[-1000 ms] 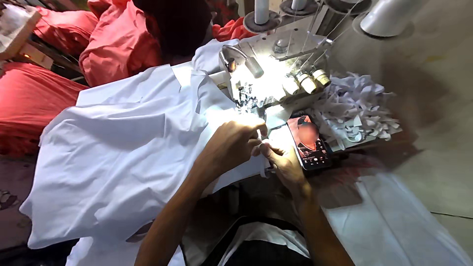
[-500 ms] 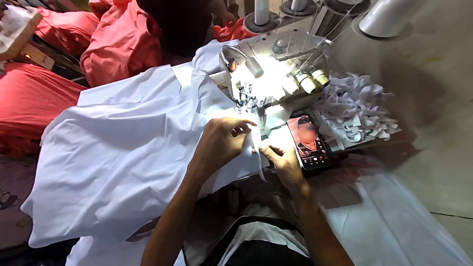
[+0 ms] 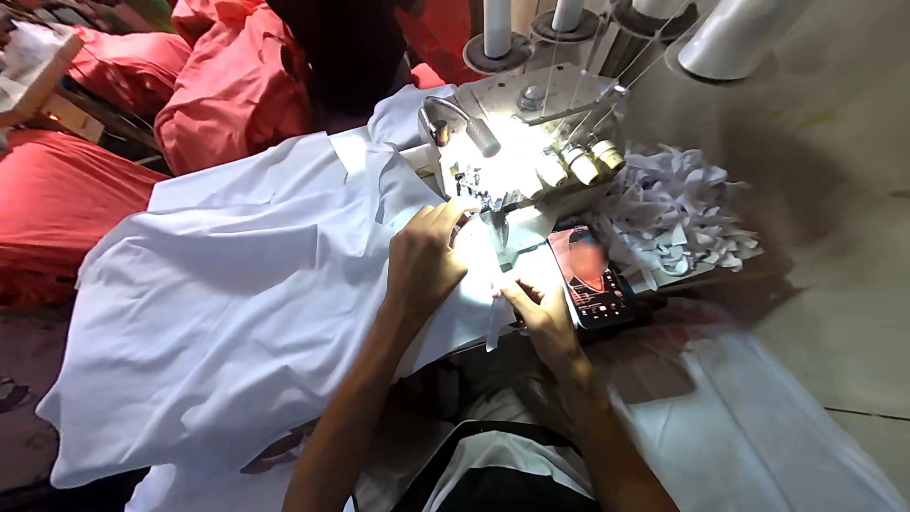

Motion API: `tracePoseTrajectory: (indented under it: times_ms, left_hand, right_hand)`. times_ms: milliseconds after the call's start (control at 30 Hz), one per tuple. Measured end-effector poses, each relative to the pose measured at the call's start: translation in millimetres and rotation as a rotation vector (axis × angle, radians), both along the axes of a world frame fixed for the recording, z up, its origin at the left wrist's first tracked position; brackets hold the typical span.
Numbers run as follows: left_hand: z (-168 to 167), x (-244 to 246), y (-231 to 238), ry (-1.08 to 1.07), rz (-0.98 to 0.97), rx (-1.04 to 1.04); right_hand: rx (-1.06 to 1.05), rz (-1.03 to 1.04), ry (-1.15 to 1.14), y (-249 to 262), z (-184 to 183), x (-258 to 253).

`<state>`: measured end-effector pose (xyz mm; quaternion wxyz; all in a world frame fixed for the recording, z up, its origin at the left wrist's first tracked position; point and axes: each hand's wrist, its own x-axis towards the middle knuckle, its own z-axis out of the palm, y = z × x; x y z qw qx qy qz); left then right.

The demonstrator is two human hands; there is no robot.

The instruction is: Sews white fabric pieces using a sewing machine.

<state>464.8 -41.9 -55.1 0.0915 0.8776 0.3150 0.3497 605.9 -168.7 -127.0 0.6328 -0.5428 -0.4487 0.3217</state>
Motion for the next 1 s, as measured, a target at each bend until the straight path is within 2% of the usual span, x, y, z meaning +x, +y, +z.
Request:
tracePoseTrajectory:
  times_ms: [300,367,467,567,1000]
  left_hand:
    - [-6,5,-20,0.085,0.214,0.280]
    - [-9,-1,-26,0.043,0.178,0.289]
    - [-21,-11,-37,0.003,0.020,0.298]
    - [-34,-17,-42,0.078,-0.081,0.282]
    - [-45,-27,-35,0.112,-0.113,0.171]
  right_hand:
    - [0.016,-0.033,-0.027,2,-2,-3]
    - [0.017,-0.034,-0.039,3,-3,-3]
    - [0.009,-0.037,-0.057,4,-3,-2]
    - [0.022,-0.047,-0.082,6,-3,-2]
    - [0.048,-0.119,-0.152,12,-4,-4]
